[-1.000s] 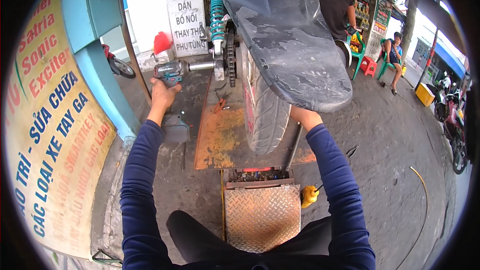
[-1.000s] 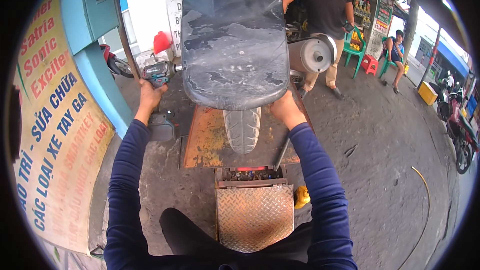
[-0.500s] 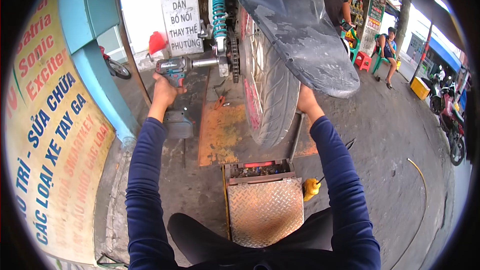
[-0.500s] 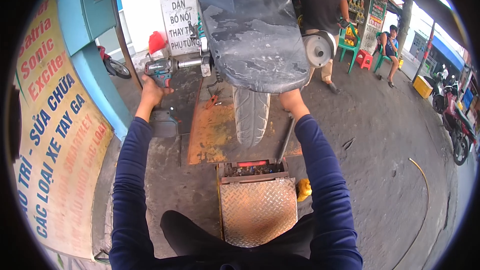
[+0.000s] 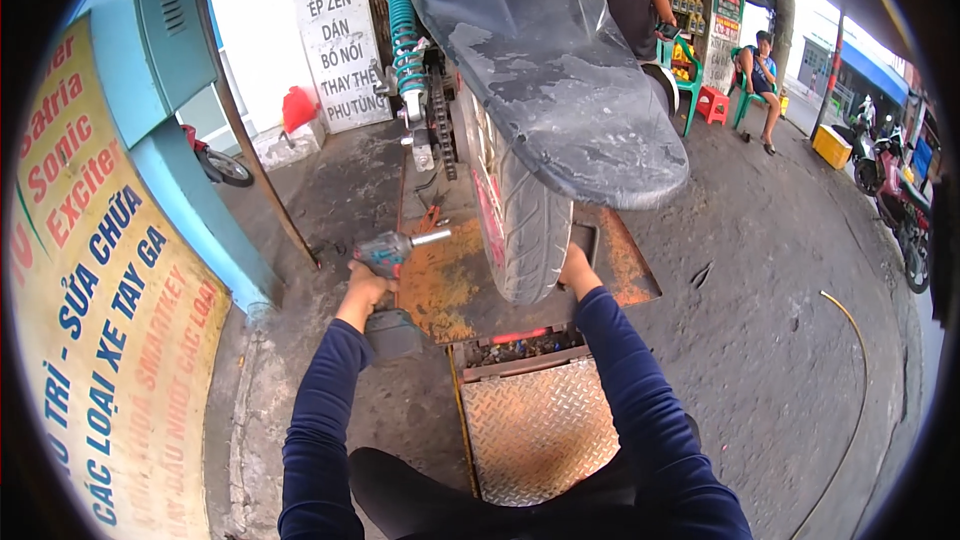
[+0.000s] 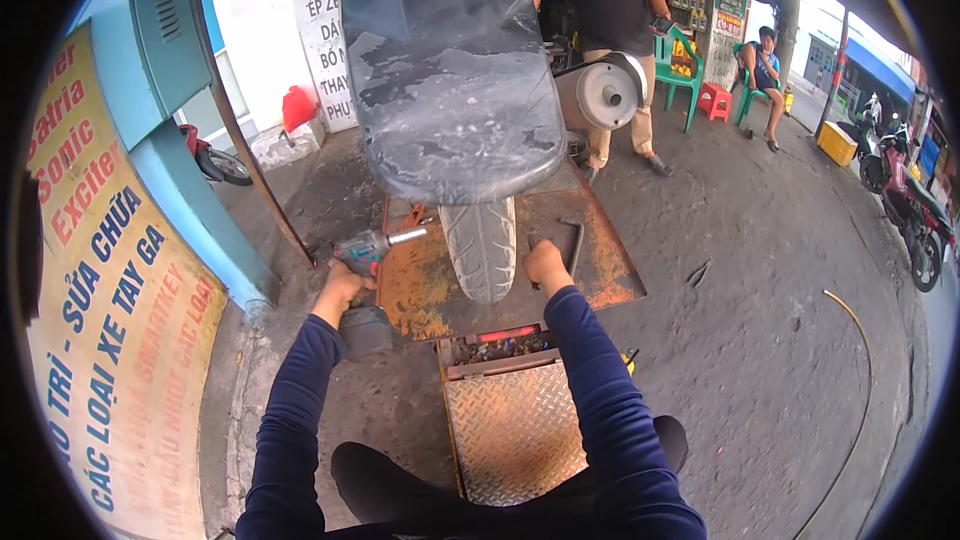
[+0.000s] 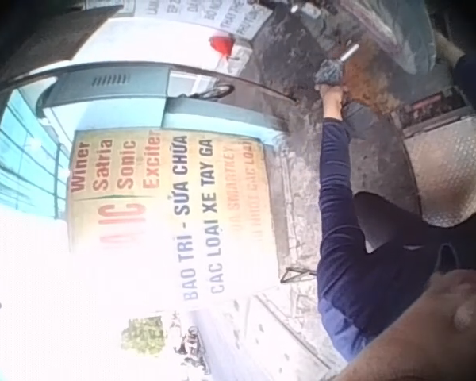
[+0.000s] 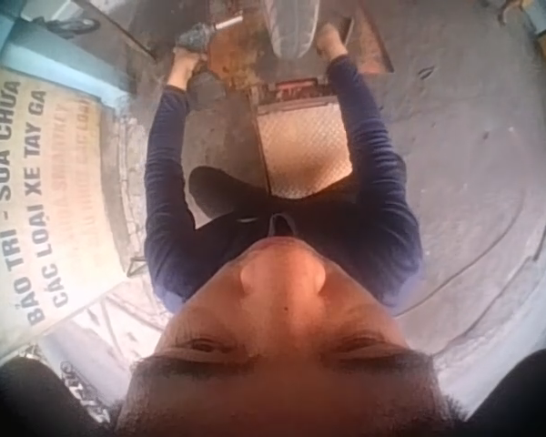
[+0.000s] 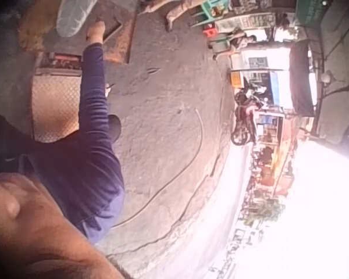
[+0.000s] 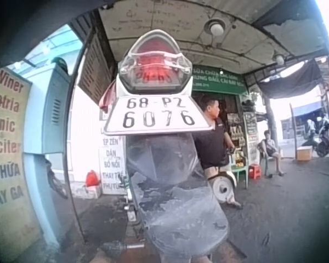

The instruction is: The recorder is repairing the rear wheel and drive components of a motorcycle, using an impact wrench and other hand tools.

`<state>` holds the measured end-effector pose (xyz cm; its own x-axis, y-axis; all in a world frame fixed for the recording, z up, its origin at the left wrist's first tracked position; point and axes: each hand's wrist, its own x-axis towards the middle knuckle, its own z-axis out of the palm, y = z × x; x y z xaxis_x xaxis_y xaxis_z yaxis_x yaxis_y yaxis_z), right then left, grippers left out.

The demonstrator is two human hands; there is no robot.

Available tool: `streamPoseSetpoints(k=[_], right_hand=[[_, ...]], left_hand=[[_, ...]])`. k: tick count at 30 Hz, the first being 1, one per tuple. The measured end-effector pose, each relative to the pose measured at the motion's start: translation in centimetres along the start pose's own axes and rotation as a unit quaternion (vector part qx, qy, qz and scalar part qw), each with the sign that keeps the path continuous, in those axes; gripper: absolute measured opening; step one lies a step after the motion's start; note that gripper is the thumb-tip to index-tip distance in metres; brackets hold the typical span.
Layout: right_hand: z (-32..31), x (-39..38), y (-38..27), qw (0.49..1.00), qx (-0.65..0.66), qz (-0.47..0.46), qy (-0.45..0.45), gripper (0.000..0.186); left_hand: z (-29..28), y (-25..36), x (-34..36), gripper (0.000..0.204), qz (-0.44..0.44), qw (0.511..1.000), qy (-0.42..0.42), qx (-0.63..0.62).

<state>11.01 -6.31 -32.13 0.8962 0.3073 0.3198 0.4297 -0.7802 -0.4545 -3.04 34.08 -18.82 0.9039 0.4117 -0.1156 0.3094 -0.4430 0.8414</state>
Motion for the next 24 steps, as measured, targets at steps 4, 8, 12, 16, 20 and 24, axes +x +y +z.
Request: streamPoseSetpoints(k=[4, 8, 12, 16, 20, 24], right_hand=[[3.7, -3.7, 0.5, 0.992, 0.074, 0.023, 0.104, 0.025], [3.0, -8.6, -4.9, 0.987, 0.085, 0.031, 0.129, 0.028], [2.0, -9.3, -8.3, 0.981, 0.091, 0.018, 0.168, 0.031], [1.4, -9.6, -8.1, 0.982, 0.042, -0.067, 0.169, 0.031], [0.5, -10.0, -7.4, 0.988, 0.036, -0.043, 0.145, 0.036], [-1.2, -10.0, -7.5, 0.996, 0.028, -0.024, 0.084, 0.033]], left_hand=[[3.6, 0.0, 0.4, 0.117, -0.026, 0.997, -0.043, -0.065], [5.8, 1.7, 0.5, 0.108, -0.069, 0.992, -0.091, -0.049], [7.0, 2.4, 1.6, 0.106, -0.105, 0.99, -0.076, -0.058], [8.0, 0.8, 4.0, 0.095, -0.2, 0.964, -0.155, -0.084], [9.5, 0.1, 6.0, 0.114, -0.094, 0.986, -0.116, 0.072], [8.8, 0.4, 5.6, 0.099, -0.011, 0.969, -0.103, 0.222]])
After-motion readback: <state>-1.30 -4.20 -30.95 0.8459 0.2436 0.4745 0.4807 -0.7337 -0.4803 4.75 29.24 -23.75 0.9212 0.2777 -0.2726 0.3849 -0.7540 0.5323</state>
